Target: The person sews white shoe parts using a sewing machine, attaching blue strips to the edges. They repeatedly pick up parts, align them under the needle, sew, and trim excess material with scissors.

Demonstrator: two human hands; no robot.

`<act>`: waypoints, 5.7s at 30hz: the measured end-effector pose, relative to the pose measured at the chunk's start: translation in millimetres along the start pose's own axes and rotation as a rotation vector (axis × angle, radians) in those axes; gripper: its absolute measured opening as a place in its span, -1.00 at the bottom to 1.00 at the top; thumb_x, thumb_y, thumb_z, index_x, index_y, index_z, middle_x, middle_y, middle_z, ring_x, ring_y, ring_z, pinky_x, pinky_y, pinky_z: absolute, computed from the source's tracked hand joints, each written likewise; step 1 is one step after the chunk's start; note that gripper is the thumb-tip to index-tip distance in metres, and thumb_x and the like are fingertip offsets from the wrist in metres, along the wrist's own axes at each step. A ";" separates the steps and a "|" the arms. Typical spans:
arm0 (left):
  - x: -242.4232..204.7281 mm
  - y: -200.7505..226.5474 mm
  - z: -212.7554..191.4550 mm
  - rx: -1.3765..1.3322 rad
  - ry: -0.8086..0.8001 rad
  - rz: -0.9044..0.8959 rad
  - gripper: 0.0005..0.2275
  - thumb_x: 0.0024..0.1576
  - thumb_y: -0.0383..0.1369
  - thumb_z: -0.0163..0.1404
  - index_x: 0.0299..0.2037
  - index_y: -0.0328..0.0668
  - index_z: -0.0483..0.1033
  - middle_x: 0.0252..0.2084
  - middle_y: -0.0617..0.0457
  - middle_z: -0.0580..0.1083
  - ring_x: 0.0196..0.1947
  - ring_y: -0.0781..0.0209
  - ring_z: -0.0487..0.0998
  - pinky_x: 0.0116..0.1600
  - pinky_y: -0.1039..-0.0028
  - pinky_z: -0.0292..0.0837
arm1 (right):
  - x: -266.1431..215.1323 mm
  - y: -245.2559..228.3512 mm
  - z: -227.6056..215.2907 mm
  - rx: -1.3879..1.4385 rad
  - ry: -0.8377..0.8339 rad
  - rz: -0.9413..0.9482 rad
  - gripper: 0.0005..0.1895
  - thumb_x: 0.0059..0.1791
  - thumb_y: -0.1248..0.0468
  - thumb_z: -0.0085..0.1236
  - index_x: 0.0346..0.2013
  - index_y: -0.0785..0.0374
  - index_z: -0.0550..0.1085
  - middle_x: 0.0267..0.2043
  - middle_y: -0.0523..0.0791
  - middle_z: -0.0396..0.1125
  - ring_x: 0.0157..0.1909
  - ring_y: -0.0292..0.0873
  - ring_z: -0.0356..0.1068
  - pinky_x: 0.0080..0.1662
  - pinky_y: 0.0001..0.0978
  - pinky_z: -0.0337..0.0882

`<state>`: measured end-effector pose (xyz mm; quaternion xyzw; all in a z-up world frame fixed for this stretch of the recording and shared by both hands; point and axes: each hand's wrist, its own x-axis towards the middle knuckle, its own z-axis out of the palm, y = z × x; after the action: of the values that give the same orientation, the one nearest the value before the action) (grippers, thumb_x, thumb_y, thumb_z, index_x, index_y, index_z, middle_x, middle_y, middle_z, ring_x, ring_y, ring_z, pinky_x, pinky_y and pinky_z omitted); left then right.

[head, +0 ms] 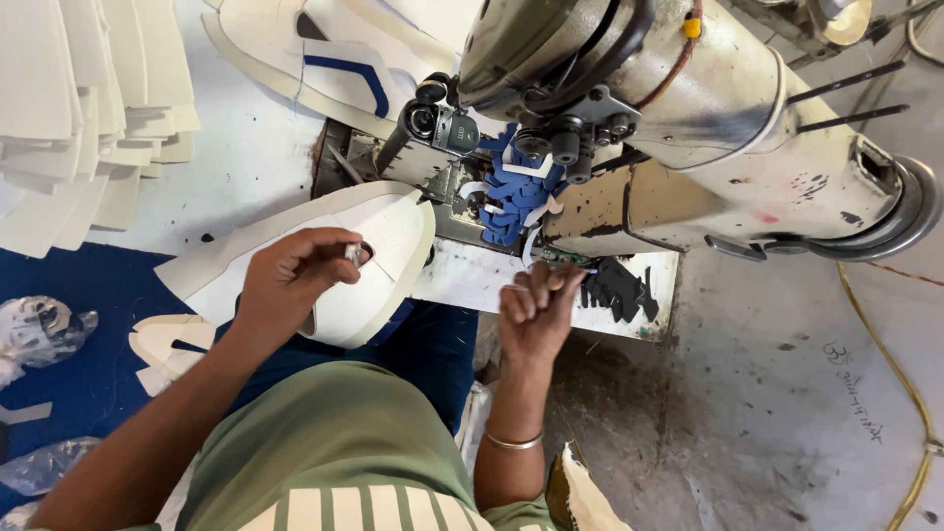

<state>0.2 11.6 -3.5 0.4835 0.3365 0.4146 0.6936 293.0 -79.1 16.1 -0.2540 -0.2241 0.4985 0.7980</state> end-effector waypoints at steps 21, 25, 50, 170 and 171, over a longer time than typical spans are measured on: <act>5.7 16.4 20.7 0.349 -0.116 0.250 -0.80 0.29 -0.47 -0.04 0.09 -0.32 0.44 -0.03 -0.06 0.58 -0.09 0.26 0.63 -0.04 0.43 0.57 | -43.7 65.8 -12.3 -0.707 -0.422 0.550 -0.66 0.26 0.09 0.07 -0.16 0.35 0.47 -0.15 0.04 0.39 -0.38 -0.24 0.28 -0.31 -0.45 0.37; 13.5 6.8 10.8 -0.055 -0.153 0.042 -0.83 0.33 -0.46 -0.09 0.09 -0.31 0.39 0.03 -0.06 0.55 -0.16 0.32 0.54 -0.01 0.42 0.54 | -21.7 48.3 10.3 -0.292 -0.387 0.263 -0.60 0.26 0.01 0.01 -0.19 0.28 0.52 -0.11 -0.18 0.31 -0.48 -0.30 0.12 -0.41 -0.61 0.22; 89.1 -55.3 -2.6 -0.793 -0.088 -0.132 -0.90 0.31 -0.38 -0.04 -0.08 -0.23 0.43 -0.29 0.13 0.41 -0.25 0.24 0.45 0.06 0.30 0.50 | -16.0 23.5 28.0 -1.340 -0.350 0.166 -0.66 0.04 0.23 0.26 -0.50 0.33 0.36 -0.49 -0.08 0.20 -0.44 -0.23 0.16 -0.34 -0.30 0.18; 115.0 18.2 42.5 1.154 0.297 0.686 -0.75 0.32 -0.29 0.13 0.20 0.16 0.56 0.18 0.03 0.36 -0.04 0.09 0.40 0.09 0.18 0.21 | 83.0 84.5 25.8 -1.120 -0.152 -0.029 -0.88 0.12 0.41 -0.01 -0.17 0.21 0.50 -0.32 -0.27 0.36 -0.36 -0.44 0.24 -0.30 -0.58 0.22; 113.9 20.0 41.1 1.197 0.304 0.711 -0.76 0.32 -0.27 0.15 0.18 0.18 0.57 0.16 0.04 0.37 -0.04 0.09 0.40 0.07 0.18 0.19 | 80.7 87.0 19.1 -1.284 -0.293 -0.259 -0.87 0.12 0.47 -0.01 -0.21 0.23 0.47 -0.22 -0.23 0.44 -0.20 -0.38 0.38 -0.13 -0.54 0.36</act>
<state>79.8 101.9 20.6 0.7986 0.4215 0.4225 0.0773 254.5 30.3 -15.5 -0.5790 -0.6107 0.1958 0.5034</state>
